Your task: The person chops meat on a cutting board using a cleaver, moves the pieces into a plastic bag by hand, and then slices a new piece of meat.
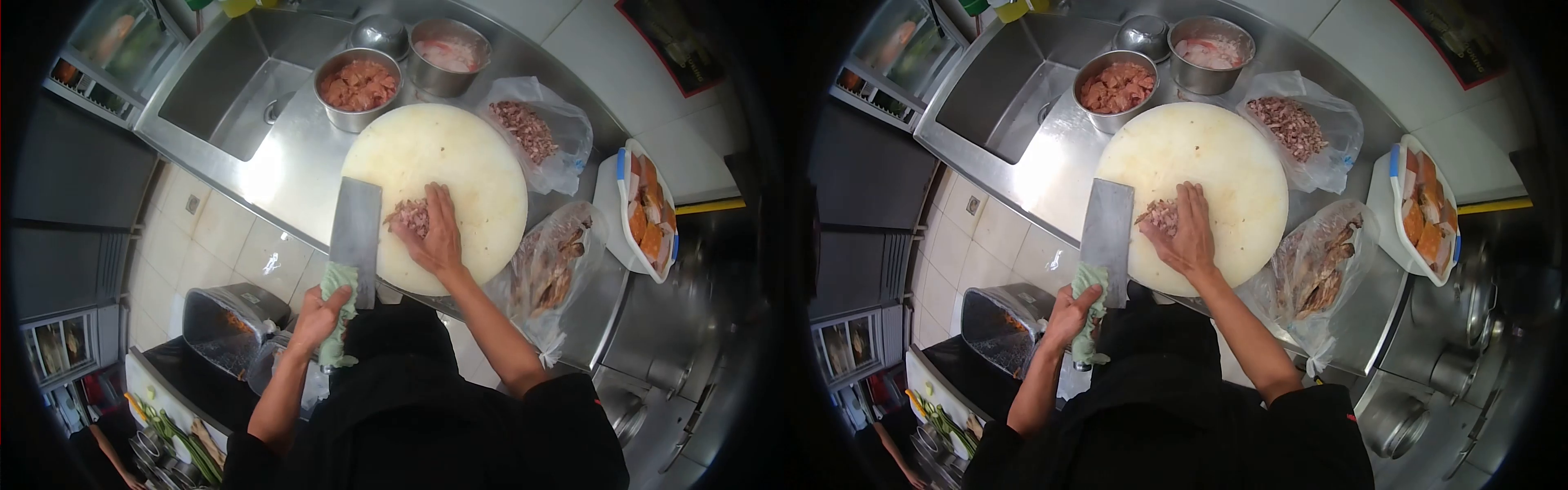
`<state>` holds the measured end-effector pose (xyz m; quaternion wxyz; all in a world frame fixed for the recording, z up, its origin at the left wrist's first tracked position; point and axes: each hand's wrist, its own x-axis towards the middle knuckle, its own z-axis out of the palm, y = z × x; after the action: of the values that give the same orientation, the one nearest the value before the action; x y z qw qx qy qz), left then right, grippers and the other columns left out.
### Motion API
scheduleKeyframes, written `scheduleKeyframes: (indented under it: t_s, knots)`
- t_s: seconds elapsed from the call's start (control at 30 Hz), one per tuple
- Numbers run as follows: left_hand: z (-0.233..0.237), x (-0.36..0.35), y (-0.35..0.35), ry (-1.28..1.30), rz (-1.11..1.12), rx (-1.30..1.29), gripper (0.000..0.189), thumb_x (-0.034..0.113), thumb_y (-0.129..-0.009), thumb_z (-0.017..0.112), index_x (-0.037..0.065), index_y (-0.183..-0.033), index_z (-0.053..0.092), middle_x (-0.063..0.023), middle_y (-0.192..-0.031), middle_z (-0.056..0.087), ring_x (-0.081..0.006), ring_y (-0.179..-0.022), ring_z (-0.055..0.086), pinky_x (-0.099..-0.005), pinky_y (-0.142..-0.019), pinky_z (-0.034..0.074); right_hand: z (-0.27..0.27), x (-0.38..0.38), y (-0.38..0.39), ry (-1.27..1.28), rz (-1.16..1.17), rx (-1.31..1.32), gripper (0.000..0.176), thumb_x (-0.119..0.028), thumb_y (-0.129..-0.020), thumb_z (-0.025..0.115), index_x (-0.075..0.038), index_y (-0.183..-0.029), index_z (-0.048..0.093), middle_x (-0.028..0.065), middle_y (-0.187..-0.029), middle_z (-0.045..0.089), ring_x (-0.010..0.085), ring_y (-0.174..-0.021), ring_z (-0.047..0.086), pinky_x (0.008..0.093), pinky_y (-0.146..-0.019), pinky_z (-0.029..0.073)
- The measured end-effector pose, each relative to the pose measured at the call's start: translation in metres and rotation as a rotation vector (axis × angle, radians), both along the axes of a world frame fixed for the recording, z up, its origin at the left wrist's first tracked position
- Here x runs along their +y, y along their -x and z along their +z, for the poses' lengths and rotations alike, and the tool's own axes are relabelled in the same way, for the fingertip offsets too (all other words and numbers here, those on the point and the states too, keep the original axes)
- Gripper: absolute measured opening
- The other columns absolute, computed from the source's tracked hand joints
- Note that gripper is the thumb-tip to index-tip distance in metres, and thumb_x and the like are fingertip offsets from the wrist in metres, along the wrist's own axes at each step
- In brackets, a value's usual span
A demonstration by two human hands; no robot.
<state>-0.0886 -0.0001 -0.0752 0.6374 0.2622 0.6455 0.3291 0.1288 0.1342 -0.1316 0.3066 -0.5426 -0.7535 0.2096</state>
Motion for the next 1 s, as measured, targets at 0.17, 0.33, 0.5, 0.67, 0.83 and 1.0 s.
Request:
scheduleKeyframes:
  t_s: [0.17, 0.33, 0.5, 0.67, 0.83, 1.0]
  knots:
    - [-0.001, 0.01, -0.034, 0.063, -0.116, -0.029, 0.028, 0.026, -0.101, 0.061, -0.001, -0.099, 0.07, -0.0038, -0.074, 0.067, -0.0107, -0.061, 0.059, -0.0286, -0.057, 0.047, 0.002, -0.003, 0.011, 0.005, -0.06, 0.154, 0.08, -0.038, -0.085, 0.077, 0.01, -0.14, 0.043, 0.0356, -0.141, 0.045, 0.053, -0.136, 0.04, 0.0529, -0.112, 0.037]
    - [-0.013, 0.016, -0.067, -0.02, -0.174, -0.114, 0.028, 0.026, -0.1, 0.063, 0.003, -0.084, 0.067, -0.0029, -0.063, 0.062, -0.0121, -0.045, 0.055, -0.0288, -0.043, 0.042, 0.008, -0.002, 0.009, -0.026, -0.078, 0.234, 0.062, -0.026, -0.088, 0.075, 0.006, -0.135, 0.05, 0.032, -0.136, 0.05, 0.0496, -0.128, 0.048, 0.05, -0.106, 0.043]
    - [-0.001, 0.031, -0.075, -0.038, -0.206, -0.156, 0.023, 0.022, -0.099, 0.062, 0.003, -0.087, 0.065, -0.0038, -0.062, 0.06, -0.0128, -0.044, 0.054, -0.0285, -0.04, 0.042, 0.01, 0.009, -0.001, -0.08, -0.163, 0.307, 0.051, -0.02, -0.088, 0.075, 0.002, -0.131, 0.057, 0.0259, -0.135, 0.055, 0.041, -0.116, 0.061, 0.0437, -0.097, 0.051]
    - [0.027, 0.081, -0.113, -0.017, -0.251, -0.254, 0.018, 0.018, -0.098, 0.061, 0.001, -0.092, 0.065, -0.0053, -0.065, 0.061, -0.0141, -0.045, 0.054, -0.0296, -0.04, 0.042, 0.049, 0.049, -0.047, -0.199, -0.22, 0.294, 0.045, -0.018, -0.087, 0.075, 0.004, -0.123, 0.059, 0.0257, -0.127, 0.057, 0.043, -0.115, 0.058, 0.0453, -0.097, 0.049]
    - [0.056, 0.167, -0.178, -0.068, -0.324, -0.236, 0.016, 0.015, -0.095, 0.061, 0.0, -0.093, 0.065, -0.0071, -0.067, 0.061, -0.0157, -0.048, 0.056, -0.0307, -0.043, 0.044, 0.067, 0.141, -0.124, -0.281, -0.289, 0.268, 0.038, -0.018, -0.085, 0.075, 0.002, -0.116, 0.065, 0.0233, -0.125, 0.061, 0.0402, -0.111, 0.061, 0.0455, -0.094, 0.051]
    - [0.072, 0.195, -0.193, -0.126, -0.34, -0.045, 0.02, 0.014, -0.093, 0.06, -0.004, -0.097, 0.068, -0.0082, -0.072, 0.064, -0.0155, -0.055, 0.06, -0.0318, -0.049, 0.046, 0.024, 0.231, -0.18, -0.063, -0.418, 0.27, 0.029, -0.017, -0.085, 0.071, -0.002, -0.11, 0.072, 0.0218, -0.125, 0.063, 0.0393, -0.111, 0.062, 0.0465, -0.093, 0.052]
